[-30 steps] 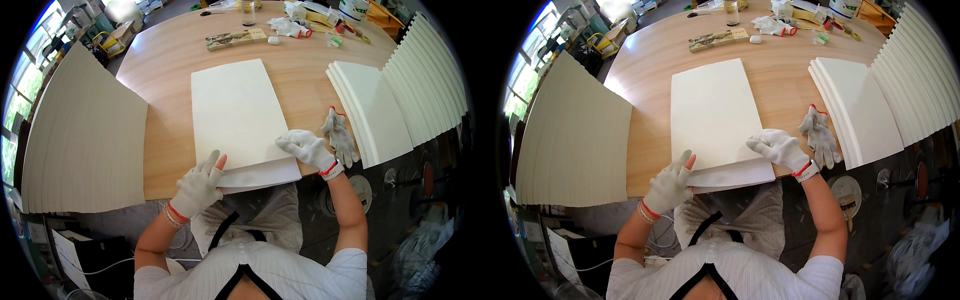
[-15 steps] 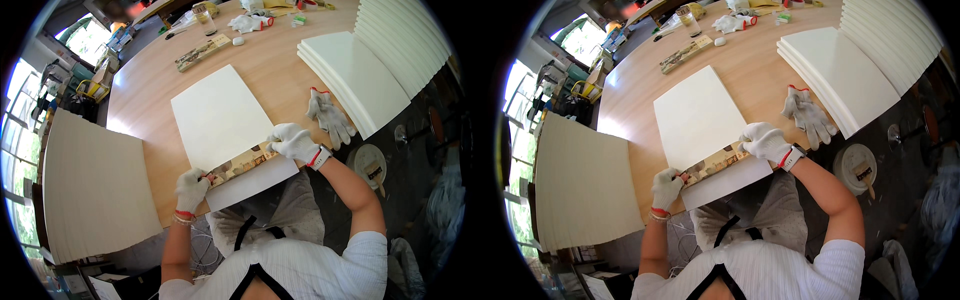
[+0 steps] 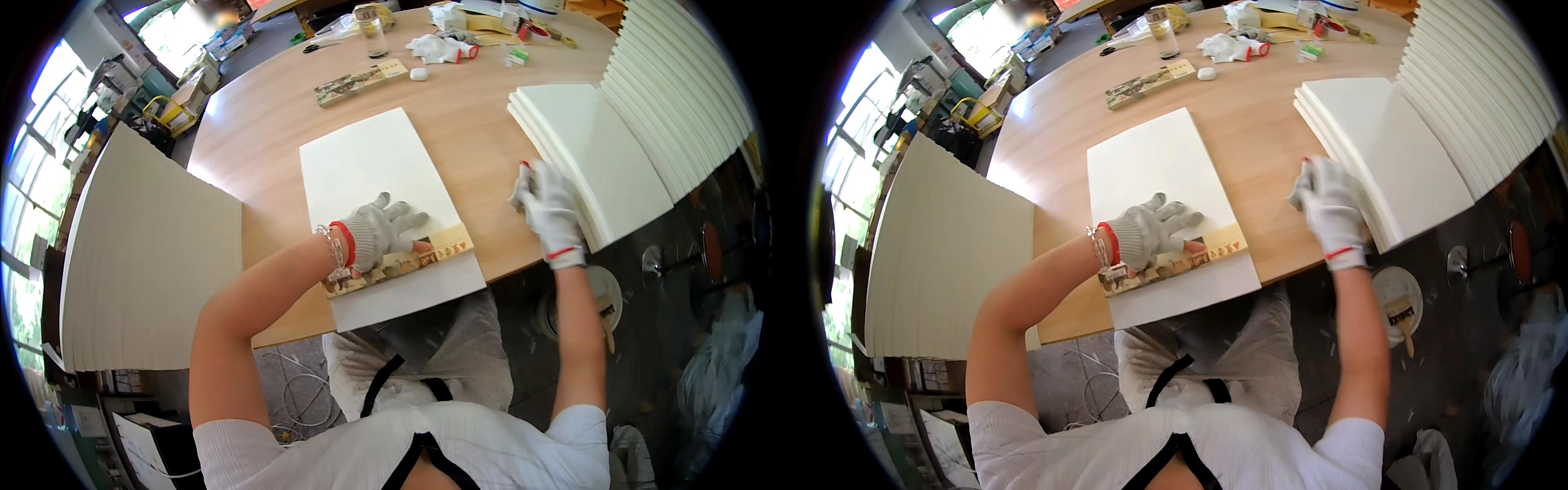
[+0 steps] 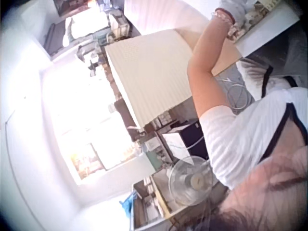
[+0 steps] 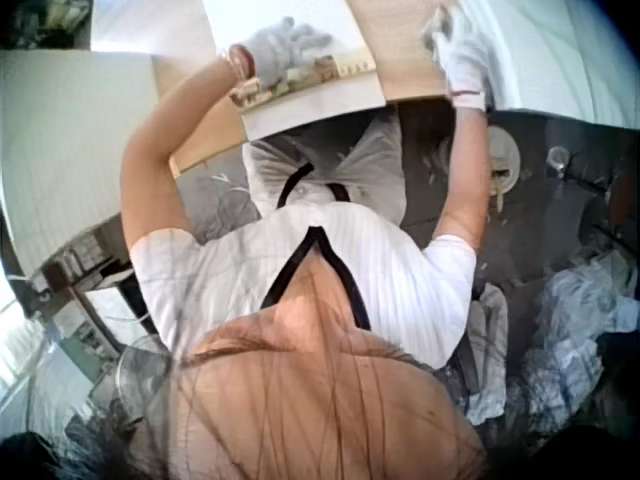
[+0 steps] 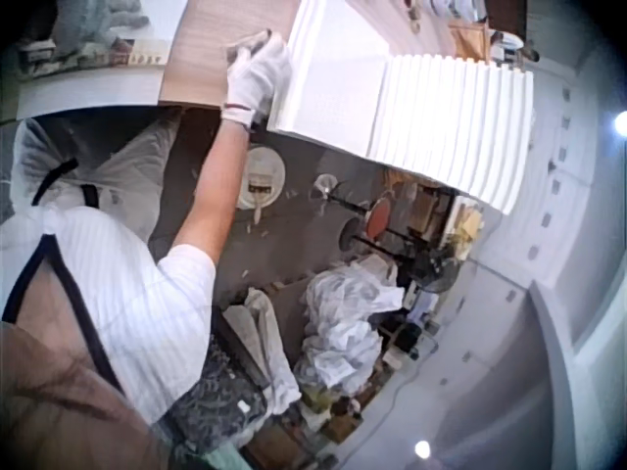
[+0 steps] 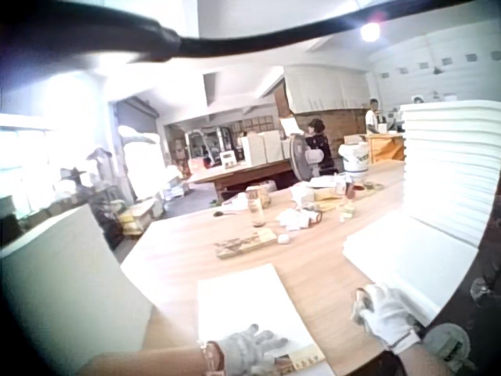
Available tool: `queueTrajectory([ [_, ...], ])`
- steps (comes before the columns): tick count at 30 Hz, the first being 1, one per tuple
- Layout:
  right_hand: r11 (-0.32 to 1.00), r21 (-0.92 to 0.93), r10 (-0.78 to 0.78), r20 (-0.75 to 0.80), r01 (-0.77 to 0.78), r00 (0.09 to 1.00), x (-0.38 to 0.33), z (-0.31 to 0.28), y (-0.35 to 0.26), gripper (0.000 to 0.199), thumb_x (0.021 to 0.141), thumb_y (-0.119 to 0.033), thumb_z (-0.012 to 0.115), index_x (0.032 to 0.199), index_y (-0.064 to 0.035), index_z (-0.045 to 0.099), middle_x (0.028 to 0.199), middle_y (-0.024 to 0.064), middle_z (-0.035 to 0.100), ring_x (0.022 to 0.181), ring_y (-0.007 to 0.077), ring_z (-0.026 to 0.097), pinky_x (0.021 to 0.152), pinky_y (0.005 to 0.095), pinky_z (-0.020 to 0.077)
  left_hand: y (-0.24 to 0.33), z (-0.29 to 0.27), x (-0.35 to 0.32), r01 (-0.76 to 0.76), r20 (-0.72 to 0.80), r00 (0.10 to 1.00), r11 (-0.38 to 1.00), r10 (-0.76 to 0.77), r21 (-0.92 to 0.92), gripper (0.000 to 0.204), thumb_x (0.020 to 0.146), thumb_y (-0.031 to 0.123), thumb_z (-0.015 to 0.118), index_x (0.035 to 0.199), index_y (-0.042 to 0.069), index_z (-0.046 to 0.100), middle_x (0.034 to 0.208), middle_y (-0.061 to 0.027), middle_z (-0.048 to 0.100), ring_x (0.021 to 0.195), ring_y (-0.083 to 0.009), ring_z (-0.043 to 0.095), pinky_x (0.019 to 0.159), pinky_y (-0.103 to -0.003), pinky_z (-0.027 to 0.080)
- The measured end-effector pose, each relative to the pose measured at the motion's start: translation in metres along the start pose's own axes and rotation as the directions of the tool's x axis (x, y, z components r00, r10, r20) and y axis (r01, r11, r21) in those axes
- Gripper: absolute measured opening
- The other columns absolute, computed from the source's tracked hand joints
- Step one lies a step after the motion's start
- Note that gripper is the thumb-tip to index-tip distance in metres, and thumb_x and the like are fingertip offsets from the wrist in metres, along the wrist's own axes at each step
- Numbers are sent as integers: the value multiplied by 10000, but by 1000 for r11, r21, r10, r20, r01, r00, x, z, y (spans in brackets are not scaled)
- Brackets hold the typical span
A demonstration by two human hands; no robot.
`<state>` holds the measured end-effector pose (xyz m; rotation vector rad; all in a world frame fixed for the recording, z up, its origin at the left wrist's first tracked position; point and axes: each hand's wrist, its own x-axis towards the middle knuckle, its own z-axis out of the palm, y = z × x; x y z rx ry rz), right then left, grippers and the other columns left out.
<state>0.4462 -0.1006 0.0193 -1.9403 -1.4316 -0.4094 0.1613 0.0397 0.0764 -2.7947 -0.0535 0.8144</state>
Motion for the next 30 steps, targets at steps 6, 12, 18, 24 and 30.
queueTrajectory([
  [6,618,760,-553,242,199,797,-19,0,-61,245,762,-18,668,1006,-21,660,888,121,676,803,270,675,711,345,560,-10,-33,-2,-86,126,988,996,85,8,1066,580,224,841,1424,543,275,1575,-69,171,1379,-382,297,1002,-423,493],
  [12,535,634,-792,145,558,594,-74,76,-241,115,766,-180,614,821,-79,600,840,41,578,804,211,596,701,343,494,-13,-29,5,-53,162,985,997,60,-47,1166,550,256,875,1433,583,188,1591,-60,129,1408,-380,238,1002,-412,498],
  [18,587,566,-760,137,579,636,-95,102,-257,77,763,-159,597,749,-87,621,789,39,594,782,208,614,611,336,514,-8,-24,16,41,234,972,993,-14,-111,1168,565,258,878,1433,598,173,1607,-54,84,1434,-385,188,1022,-437,483],
  [24,632,419,-746,100,652,659,-32,6,-61,144,821,-232,676,758,-116,618,658,40,593,566,222,600,530,338,494,-4,-29,6,-51,238,969,997,64,-61,1103,582,306,871,1476,477,247,1611,-70,71,1458,-396,112,1067,-456,439],
  [30,989,136,-80,200,53,977,-7,-17,-33,244,865,-174,620,1076,-54,592,1006,148,615,909,344,604,804,440,498,-2,-26,-3,-2,109,994,1000,2,-3,967,636,237,807,1441,473,325,1565,-57,202,1364,-376,289,1014,-404,498],
])
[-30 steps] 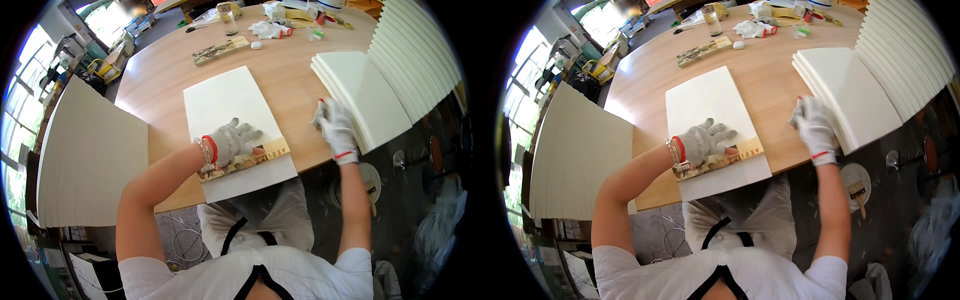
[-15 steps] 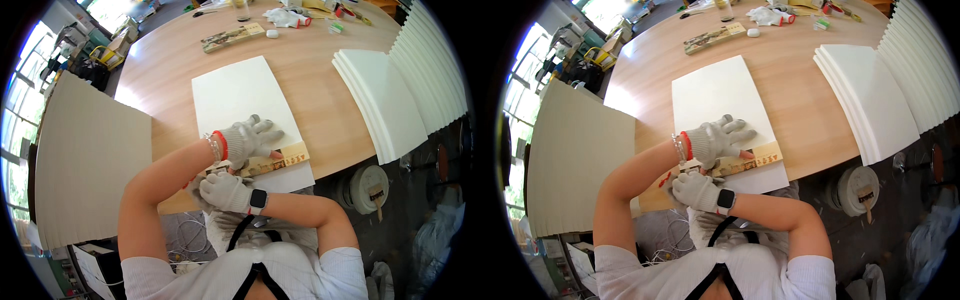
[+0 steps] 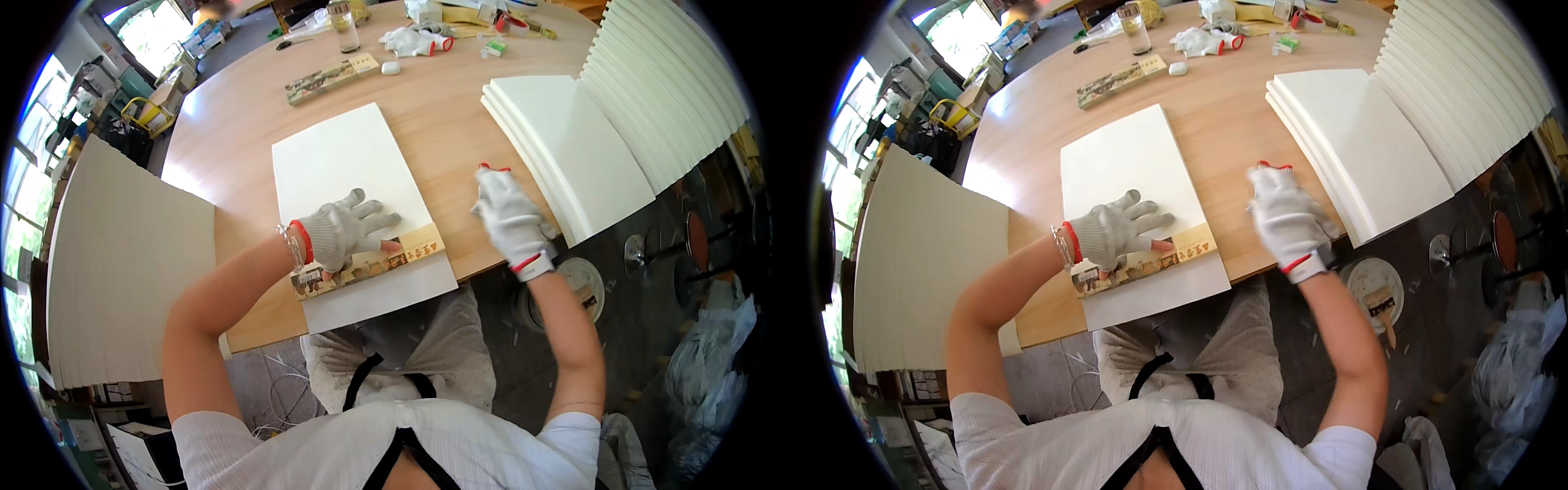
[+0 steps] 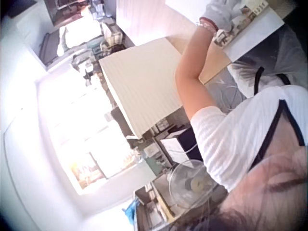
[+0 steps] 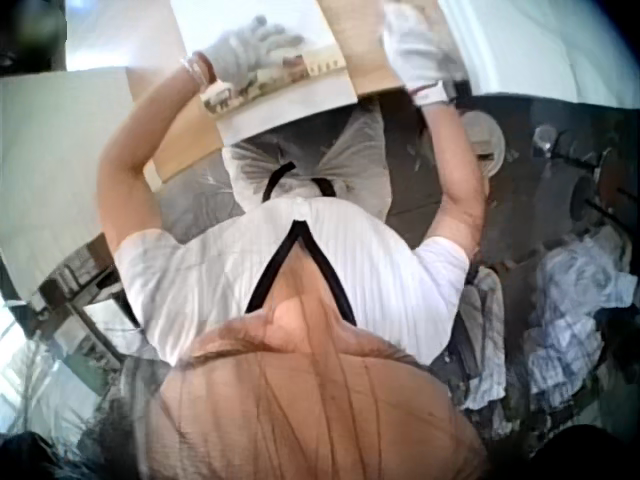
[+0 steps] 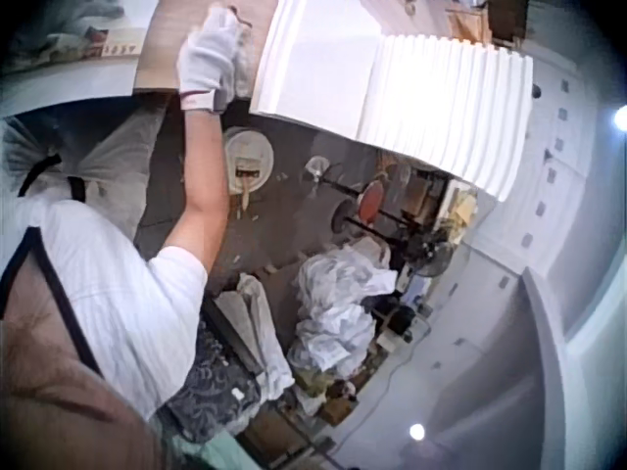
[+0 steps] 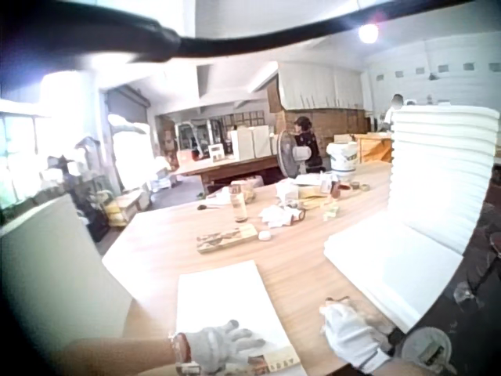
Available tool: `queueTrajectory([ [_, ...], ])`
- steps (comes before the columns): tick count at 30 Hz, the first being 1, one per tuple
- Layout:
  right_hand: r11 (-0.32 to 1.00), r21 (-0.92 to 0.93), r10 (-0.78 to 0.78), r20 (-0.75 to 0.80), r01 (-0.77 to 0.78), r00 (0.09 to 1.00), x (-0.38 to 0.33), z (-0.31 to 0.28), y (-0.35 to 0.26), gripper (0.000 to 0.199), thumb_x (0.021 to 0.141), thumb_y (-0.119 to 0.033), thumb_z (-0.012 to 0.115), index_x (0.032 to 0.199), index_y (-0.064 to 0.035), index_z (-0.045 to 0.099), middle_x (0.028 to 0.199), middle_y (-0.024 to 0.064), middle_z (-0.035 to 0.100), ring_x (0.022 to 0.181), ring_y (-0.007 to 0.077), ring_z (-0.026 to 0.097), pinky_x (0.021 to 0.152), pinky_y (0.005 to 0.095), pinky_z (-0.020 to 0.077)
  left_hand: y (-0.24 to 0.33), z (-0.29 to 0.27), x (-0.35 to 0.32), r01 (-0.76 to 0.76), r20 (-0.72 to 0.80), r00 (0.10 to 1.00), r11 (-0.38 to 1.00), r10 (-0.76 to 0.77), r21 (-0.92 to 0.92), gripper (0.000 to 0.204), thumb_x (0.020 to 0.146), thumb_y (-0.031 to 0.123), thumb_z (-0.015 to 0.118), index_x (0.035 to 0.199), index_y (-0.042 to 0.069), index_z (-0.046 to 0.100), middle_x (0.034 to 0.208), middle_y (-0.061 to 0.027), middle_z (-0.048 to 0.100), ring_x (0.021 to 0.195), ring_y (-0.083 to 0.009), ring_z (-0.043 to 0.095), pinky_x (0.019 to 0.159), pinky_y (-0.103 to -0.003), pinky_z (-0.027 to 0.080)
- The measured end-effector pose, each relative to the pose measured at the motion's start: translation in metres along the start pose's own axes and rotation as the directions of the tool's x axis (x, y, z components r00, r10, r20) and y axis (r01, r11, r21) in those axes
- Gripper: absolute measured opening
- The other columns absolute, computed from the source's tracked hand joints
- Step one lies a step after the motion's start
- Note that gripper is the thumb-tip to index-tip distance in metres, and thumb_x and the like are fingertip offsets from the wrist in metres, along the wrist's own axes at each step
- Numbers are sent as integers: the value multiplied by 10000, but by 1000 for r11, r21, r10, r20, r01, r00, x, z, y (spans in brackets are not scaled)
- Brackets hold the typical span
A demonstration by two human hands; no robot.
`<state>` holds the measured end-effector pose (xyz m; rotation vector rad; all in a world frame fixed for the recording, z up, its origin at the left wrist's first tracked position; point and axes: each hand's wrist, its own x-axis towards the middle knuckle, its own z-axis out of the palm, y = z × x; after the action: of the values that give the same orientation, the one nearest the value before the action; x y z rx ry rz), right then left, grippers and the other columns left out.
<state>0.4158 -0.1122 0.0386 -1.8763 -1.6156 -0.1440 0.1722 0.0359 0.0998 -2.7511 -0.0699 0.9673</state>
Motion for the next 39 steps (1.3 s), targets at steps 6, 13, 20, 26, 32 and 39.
queueTrajectory([
  [6,624,412,315,645,-664,696,28,58,-24,457,885,-419,636,1079,-5,610,853,81,637,778,183,599,668,329,464,12,57,-40,330,-254,873,888,-416,-321,702,724,214,766,1362,126,486,1405,-69,436,1216,-245,472,887,-398,531],
  [13,265,634,-39,760,-727,649,39,109,-10,486,880,-461,647,1076,-17,625,848,59,648,698,107,581,568,269,459,138,125,-43,-241,-216,914,-889,-343,389,590,935,465,564,1310,27,442,1131,-120,574,805,-177,571,647,-295,518],
  [20,-27,681,77,731,-732,678,73,110,-39,451,902,-312,641,1204,11,552,1064,87,655,859,158,663,635,287,566,119,129,-46,-603,296,780,-789,-551,122,234,916,327,612,788,137,564,562,74,403,410,-47,315,340,-189,258],
  [26,-118,868,-36,481,-482,876,70,117,-79,419,945,-151,572,1303,40,469,1149,133,618,985,218,644,878,333,540,129,107,-118,-709,175,349,-381,-921,-593,330,898,297,672,1099,49,591,888,4,619,680,-69,565,541,-227,469],
  [32,-195,969,-314,86,-153,945,107,56,-209,406,1007,-228,492,1341,-9,420,1195,62,578,1066,134,576,893,293,504,143,49,-248,-495,-389,-110,389,-915,-777,676,879,195,716,1414,-2,353,1229,-125,568,1024,-214,623,854,-308,532],
  [39,-120,985,-523,-166,121,836,225,37,-394,304,915,-101,620,1213,-56,583,1059,112,610,894,209,631,774,329,538,114,9,-387,-133,-279,-804,617,-525,-776,565,856,74,608,1354,-29,361,1059,-128,583,975,-205,623,845,-353,543],
])
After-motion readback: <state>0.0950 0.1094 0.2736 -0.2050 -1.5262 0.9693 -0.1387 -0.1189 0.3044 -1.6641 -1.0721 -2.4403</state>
